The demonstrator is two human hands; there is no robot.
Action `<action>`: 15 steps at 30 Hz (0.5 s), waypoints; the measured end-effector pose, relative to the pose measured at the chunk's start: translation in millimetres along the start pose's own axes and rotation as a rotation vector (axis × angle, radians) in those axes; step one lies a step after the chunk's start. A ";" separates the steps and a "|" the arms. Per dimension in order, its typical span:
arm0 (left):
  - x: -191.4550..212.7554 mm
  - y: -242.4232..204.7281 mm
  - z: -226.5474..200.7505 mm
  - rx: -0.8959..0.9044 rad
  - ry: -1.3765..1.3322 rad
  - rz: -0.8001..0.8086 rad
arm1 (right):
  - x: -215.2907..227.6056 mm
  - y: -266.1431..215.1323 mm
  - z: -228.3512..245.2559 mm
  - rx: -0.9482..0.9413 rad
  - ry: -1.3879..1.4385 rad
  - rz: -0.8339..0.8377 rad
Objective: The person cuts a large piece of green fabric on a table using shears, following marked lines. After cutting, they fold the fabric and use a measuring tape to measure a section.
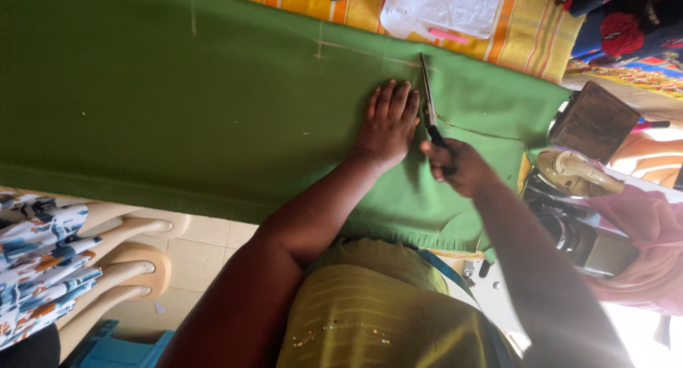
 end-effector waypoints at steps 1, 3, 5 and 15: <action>-0.9 0.1 -0.4 0.003 0.009 -0.008 | 14.1 0.6 8.6 -0.051 0.020 0.104; 2.1 1.1 -1.5 0.009 0.022 -0.018 | 49.0 3.7 28.3 -0.100 0.036 0.213; 9.2 2.5 -2.3 -0.001 0.054 -0.033 | 89.7 12.1 50.3 -0.143 -0.225 0.276; 19.8 6.4 -3.9 0.034 0.055 0.101 | 126.3 75.1 136.7 -0.177 -1.585 0.153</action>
Point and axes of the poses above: each hand's wrist, its own y-axis towards the middle knuckle, its own x-axis out of the back of the hand, z = x × y, the point moved 1 cm from there along y, towards the middle knuckle, and after that the axes turned 1 degree about -y, right-handed, at the moved point
